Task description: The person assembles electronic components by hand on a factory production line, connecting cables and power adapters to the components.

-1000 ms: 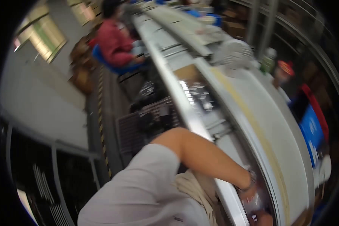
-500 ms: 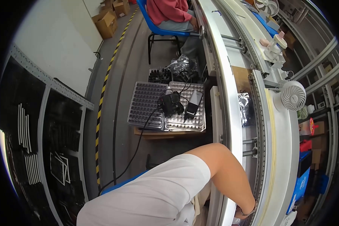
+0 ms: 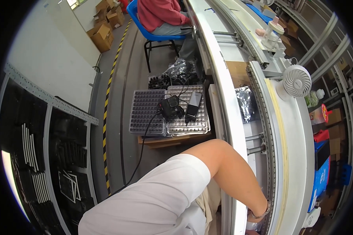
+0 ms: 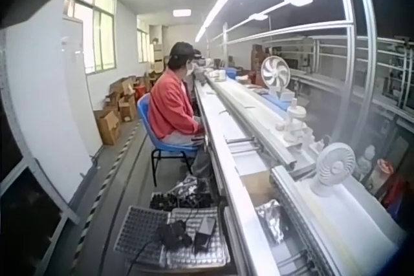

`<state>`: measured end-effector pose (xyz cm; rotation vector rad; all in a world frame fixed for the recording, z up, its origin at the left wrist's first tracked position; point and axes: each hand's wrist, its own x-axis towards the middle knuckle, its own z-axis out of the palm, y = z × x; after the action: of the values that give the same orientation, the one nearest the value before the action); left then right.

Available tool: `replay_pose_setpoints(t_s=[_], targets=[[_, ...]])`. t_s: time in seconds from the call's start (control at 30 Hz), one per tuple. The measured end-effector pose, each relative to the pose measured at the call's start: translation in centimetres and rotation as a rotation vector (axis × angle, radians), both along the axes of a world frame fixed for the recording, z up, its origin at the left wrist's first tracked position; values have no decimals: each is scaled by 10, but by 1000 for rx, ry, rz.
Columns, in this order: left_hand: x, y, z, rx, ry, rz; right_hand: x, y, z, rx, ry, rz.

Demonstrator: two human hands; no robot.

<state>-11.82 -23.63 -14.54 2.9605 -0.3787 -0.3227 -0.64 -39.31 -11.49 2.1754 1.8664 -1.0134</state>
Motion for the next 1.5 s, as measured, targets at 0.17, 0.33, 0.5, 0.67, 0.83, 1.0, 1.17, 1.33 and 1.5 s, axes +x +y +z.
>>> replay_pose_setpoints(t_s=[0.17,0.33,0.5,0.67,0.83,1.0,1.17,1.33,1.5], targets=[[-24,7,12,20,-114,-83,15,-19,-28,123,-139,38],[-122,14,59,-561,-748,67,21,-4,-16,1,-268,145],[-294,75,13,-74,-800,1068,7,-3,-15,101,-292,308],[-410,114,-86,330,-432,1684,-14,2,18,458,-202,351],[-411,131,-123,403,-185,1802,-50,5,46,555,-179,348],[-421,138,-149,434,-93,1787,-93,-12,44,604,-132,267],[-442,134,-121,269,-297,1754,-104,-11,26,648,64,98],[-466,112,-63,-481,-598,1834,-122,-6,26,694,201,6],[-477,97,-63,-1073,-663,1784,-148,24,19,650,351,23]])
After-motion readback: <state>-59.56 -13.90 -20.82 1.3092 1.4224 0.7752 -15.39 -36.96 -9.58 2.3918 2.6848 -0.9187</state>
